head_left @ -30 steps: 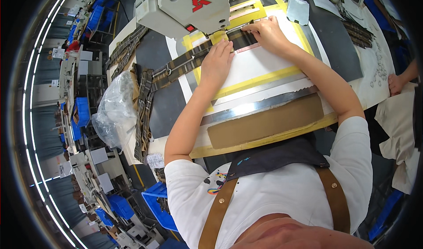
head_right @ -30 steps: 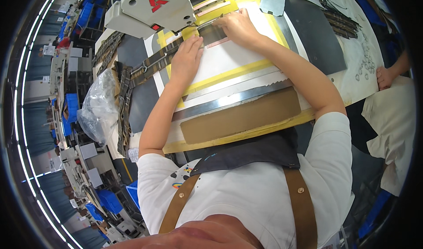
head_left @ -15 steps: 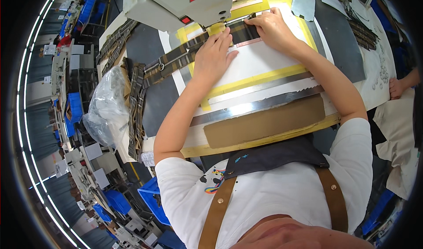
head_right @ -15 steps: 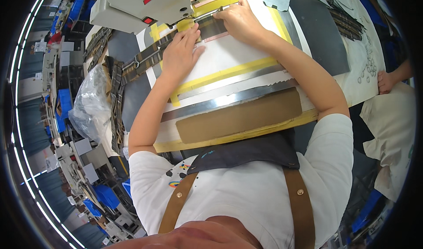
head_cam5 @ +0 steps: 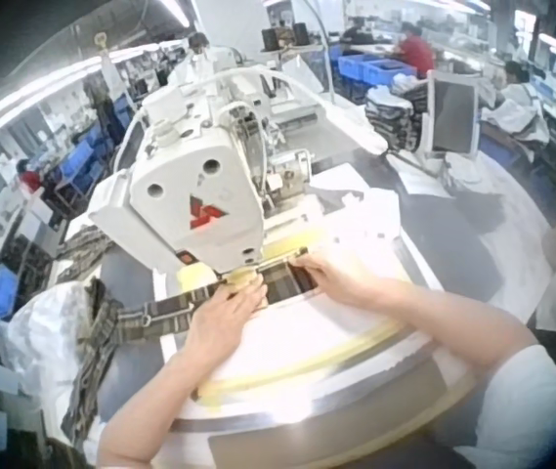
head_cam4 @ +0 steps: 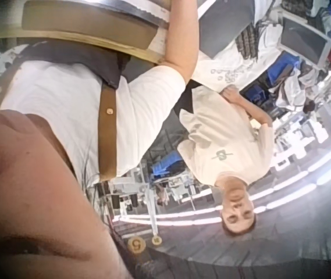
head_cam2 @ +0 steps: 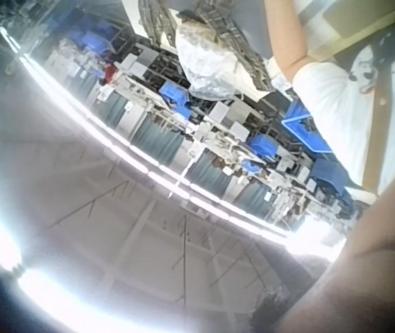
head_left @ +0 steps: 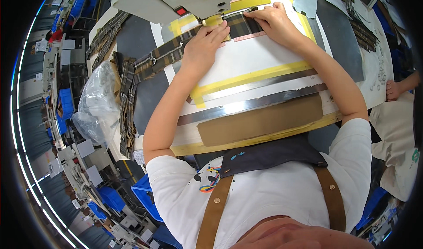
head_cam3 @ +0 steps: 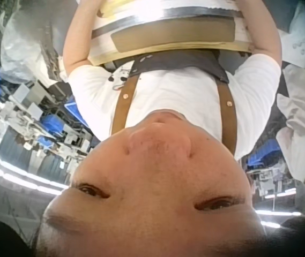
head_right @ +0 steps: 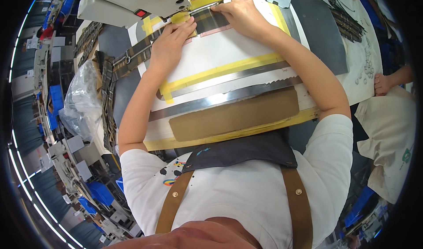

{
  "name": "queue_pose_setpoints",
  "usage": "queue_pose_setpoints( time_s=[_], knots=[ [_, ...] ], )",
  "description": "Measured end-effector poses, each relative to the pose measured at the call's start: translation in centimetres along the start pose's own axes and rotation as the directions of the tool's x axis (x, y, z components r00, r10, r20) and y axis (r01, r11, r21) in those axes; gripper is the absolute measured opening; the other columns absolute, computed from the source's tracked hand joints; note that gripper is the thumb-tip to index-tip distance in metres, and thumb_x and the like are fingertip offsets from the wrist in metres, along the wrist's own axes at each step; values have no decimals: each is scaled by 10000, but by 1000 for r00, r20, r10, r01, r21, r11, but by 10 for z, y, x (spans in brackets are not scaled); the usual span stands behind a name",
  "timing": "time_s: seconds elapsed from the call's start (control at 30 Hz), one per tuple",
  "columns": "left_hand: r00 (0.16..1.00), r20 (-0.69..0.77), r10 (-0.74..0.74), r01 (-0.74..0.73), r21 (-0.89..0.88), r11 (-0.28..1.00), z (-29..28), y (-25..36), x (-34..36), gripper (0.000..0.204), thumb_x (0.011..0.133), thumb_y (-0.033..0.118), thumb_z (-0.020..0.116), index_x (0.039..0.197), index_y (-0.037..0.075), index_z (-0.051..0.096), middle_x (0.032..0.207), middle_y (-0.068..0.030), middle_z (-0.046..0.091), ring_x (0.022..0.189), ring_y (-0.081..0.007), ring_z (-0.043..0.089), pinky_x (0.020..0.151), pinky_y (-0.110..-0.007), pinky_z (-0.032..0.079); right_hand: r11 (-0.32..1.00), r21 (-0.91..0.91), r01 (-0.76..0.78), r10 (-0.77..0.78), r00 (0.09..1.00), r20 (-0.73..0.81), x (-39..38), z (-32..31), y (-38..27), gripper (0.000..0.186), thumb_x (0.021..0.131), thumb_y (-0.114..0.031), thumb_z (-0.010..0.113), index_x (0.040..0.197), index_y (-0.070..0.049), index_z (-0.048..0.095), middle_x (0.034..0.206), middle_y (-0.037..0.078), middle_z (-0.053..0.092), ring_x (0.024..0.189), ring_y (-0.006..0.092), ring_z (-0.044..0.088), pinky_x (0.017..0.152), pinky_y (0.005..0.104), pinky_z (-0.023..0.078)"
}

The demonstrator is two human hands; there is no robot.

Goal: The person sews a patterned leather strap using an industrial sewing machine.

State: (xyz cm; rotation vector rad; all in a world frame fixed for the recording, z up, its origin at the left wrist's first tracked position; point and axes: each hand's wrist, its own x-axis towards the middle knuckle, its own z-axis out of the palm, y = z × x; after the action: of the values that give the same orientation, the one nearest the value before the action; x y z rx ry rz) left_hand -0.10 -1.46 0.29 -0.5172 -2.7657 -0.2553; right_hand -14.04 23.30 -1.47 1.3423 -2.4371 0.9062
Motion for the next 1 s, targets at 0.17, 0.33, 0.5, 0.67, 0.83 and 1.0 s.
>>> queue_pose_setpoints(
  time_s=[0.17, 0.33, 0.5, 0.67, 0.83, 1.0],
  knots=[
    [1000, -15, -9, 9, 26, 1000, 3, 0, -1, 434, 948, 78, 644, 1372, 165, 676, 1486, 76, 635, 1198, -212, 630, 935, -318, 598, 1000, -16, 24, -23, 999, 29, 4, -6, -3, 287, 961, -24, 635, 1190, -100, 789, 868, 99, 763, 846, 248, 678, 959, 381, 392],
    [1000, -12, 5, -4, 36, 999, 5, -2, -2, 436, 949, 81, 645, 1377, 165, 669, 1492, 77, 631, 1200, -208, 631, 915, -314, 604, 1000, -20, 18, -17, 999, 47, 2, -4, 1, 296, 981, -28, 633, 1226, -106, 780, 819, 98, 704, 819, 238, 637, 984, 383, 386],
    [1000, -1, -7, 7, 29, 1000, 2, 0, -2, 471, 948, 79, 640, 1410, 171, 639, 1504, 74, 620, 1197, -210, 633, 902, -314, 607, 999, -16, -35, 37, 991, 128, 2, -7, 0, 309, 998, -33, 640, 1266, -113, 771, 790, 99, 655, 807, 233, 600, 1030, 387, 380],
    [1000, -16, 23, -22, 52, 998, 3, 2, 0, 486, 929, 92, 669, 1412, 132, 632, 1488, 45, 626, 1156, -235, 616, 886, -315, 607, 998, -27, -51, 54, 989, 134, 2, -9, -2, 336, 998, -34, 641, 1293, -134, 767, 771, 107, 643, 777, 242, 587, 1044, 388, 381],
    [999, -3, 36, -36, 65, 997, 5, 1, 4, 471, 916, 114, 695, 1385, 111, 654, 1496, 18, 619, 1136, -263, 600, 949, -365, 565, 998, -47, -42, 47, 992, 118, 0, -6, 0, 325, 1005, -54, 646, 1291, -144, 770, 764, 107, 636, 767, 244, 572, 1048, 386, 382],
    [999, 29, 36, -38, 88, 995, 6, -1, 5, 474, 912, 131, 708, 1383, 111, 659, 1501, -3, 617, 1146, -269, 589, 1028, -416, 503, 998, -54, -25, 31, 994, 105, 1, -11, -2, 348, 964, -21, 620, 1262, -111, 777, 734, 112, 688, 795, 269, 649, 1013, 390, 398]
  ],
)
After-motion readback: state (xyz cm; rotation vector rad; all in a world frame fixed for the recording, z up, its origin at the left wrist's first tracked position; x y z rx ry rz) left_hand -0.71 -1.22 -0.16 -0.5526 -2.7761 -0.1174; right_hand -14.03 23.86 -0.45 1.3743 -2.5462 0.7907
